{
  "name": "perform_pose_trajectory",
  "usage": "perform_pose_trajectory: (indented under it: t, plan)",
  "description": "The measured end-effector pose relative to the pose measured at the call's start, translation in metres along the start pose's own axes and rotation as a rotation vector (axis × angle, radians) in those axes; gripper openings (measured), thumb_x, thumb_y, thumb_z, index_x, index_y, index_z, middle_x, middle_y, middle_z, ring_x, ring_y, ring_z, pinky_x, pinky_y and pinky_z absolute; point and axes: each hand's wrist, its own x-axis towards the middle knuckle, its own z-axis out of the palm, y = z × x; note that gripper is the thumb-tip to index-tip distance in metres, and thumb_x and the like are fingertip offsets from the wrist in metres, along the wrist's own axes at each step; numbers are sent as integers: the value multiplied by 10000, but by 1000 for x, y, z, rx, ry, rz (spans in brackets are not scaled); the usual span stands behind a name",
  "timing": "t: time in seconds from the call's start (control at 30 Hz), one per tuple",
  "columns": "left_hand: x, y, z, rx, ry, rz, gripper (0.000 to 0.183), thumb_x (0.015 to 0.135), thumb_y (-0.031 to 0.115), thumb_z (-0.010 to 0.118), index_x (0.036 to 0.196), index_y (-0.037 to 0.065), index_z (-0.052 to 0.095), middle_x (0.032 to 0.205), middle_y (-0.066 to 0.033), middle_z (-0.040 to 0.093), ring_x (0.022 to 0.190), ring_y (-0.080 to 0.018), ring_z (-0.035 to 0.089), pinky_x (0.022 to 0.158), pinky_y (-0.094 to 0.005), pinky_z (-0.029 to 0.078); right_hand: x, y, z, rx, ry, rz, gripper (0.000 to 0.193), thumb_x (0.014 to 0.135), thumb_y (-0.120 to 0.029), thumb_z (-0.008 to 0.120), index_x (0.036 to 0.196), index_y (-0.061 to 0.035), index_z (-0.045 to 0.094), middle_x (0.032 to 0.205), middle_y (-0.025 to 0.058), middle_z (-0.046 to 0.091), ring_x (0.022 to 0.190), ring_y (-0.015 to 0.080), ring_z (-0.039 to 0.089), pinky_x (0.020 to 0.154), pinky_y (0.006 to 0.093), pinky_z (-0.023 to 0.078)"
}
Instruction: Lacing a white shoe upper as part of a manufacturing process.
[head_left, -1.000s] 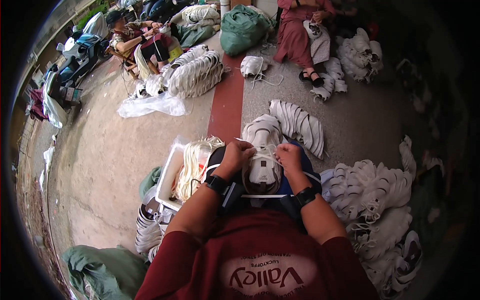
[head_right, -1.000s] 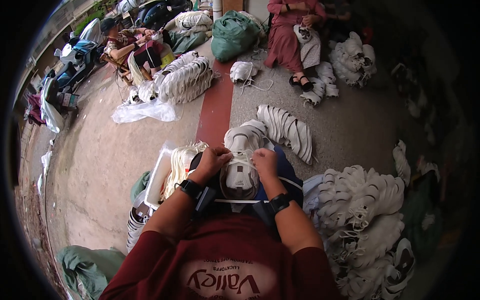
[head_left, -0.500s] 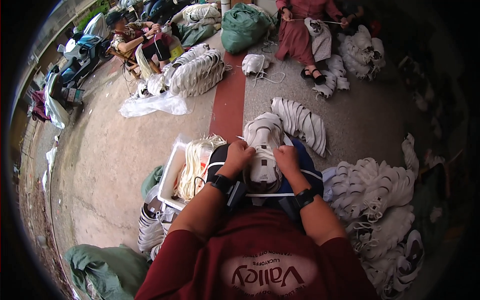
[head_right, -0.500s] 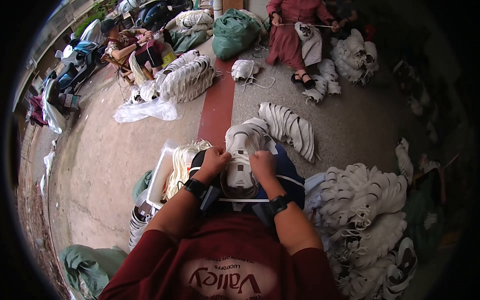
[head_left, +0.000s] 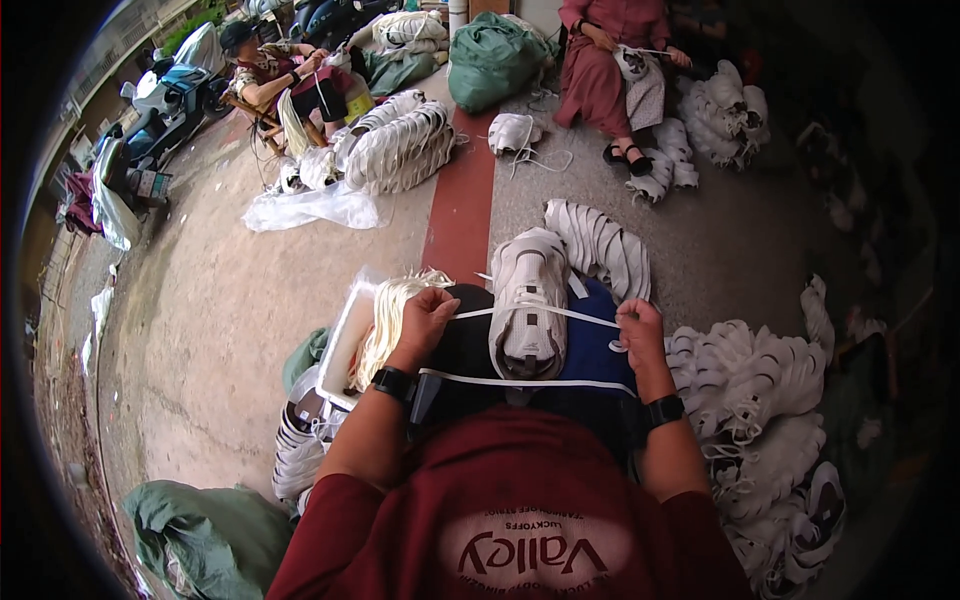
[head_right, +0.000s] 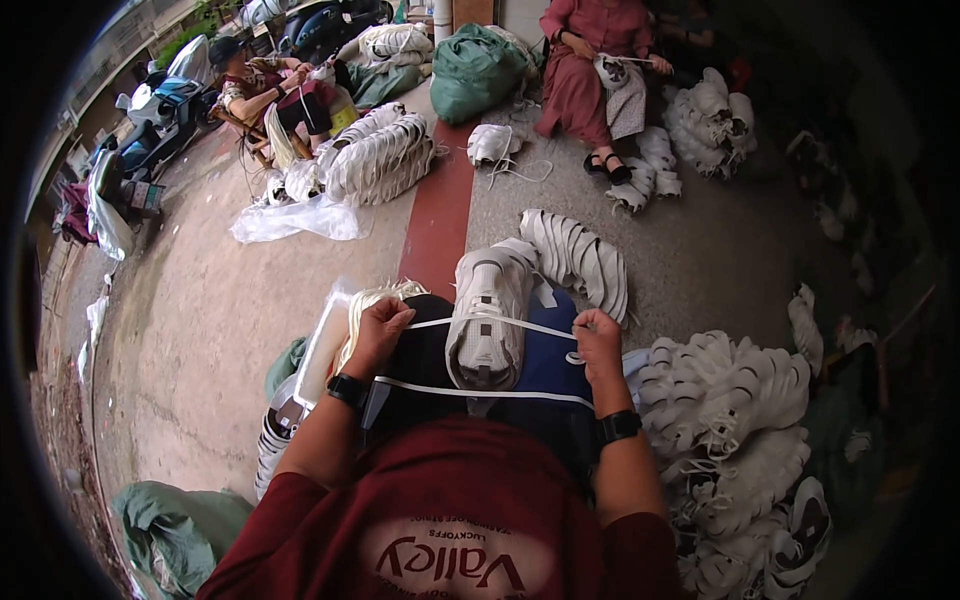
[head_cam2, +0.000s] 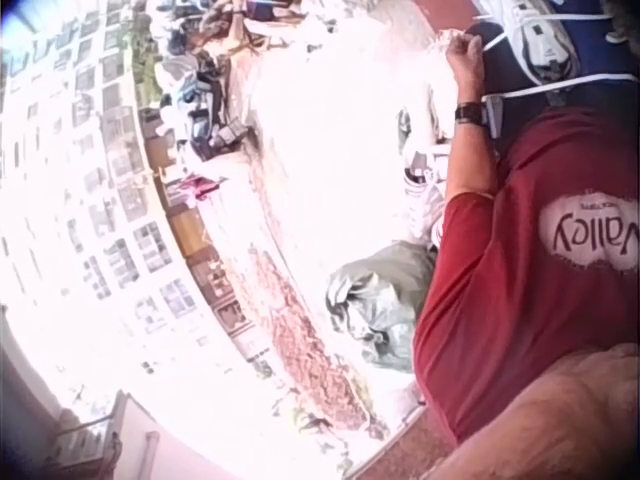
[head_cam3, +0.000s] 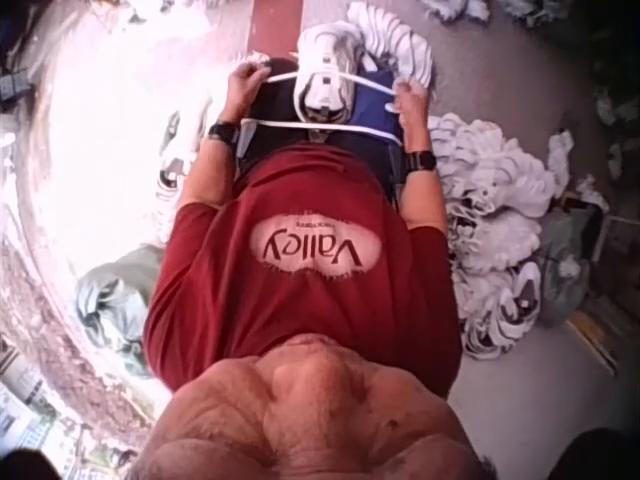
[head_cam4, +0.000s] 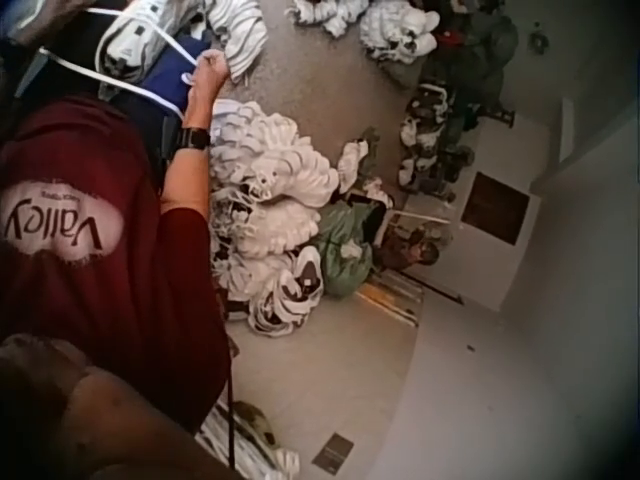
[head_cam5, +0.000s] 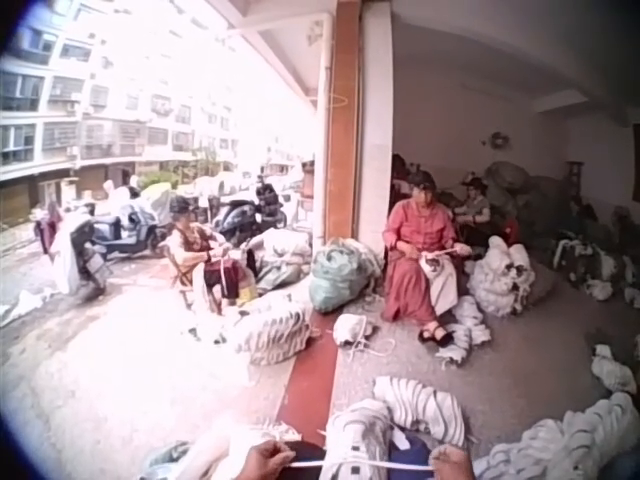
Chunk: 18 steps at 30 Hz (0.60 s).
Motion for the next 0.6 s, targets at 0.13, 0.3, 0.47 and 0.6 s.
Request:
perform_pose_trajectory:
  t: [0.13, 0.3, 0.47, 0.6]
  plan:
    - [-13, 36, -11, 394, -141, 294, 132, 791, 147, 675, 782, 29, 616, 660, -47, 585, 634, -170, 576, 572, -302, 450, -18, -33, 6, -1015, -314, -748, 122, 770, -49, 581, 669, -16, 524, 614, 93, 543, 509, 257, 542, 472, 384, 401]
    - [-21, 63, -74, 627, -184, 409, 56, 737, 68, 681, 775, 57, 641, 721, -98, 615, 675, -238, 615, 611, -303, 482, -43, -94, -14, -1474, -301, -1175, 139, 735, -80, 604, 651, -53, 498, 563, 120, 470, 508, 312, 519, 454, 399, 401]
    - [-39, 51, -149, 412, -112, 153, 134, 713, -31, 688, 825, 12, 629, 772, -21, 628, 719, -94, 566, 656, -251, 470, -53, -126, -63, -1602, -204, -1283, 75, 716, -40, 586, 686, -62, 520, 531, 111, 416, 471, 292, 493, 414, 375, 379]
    - [-69, 75, -173, 270, -172, -88, 181, 712, -25, 699, 873, -1, 620, 792, 12, 618, 720, -52, 521, 649, -224, 442, -59, -136, -65, -1606, -135, -1268, 40, 736, -28, 566, 731, -58, 540, 543, 121, 441, 478, 297, 498, 409, 380, 370]
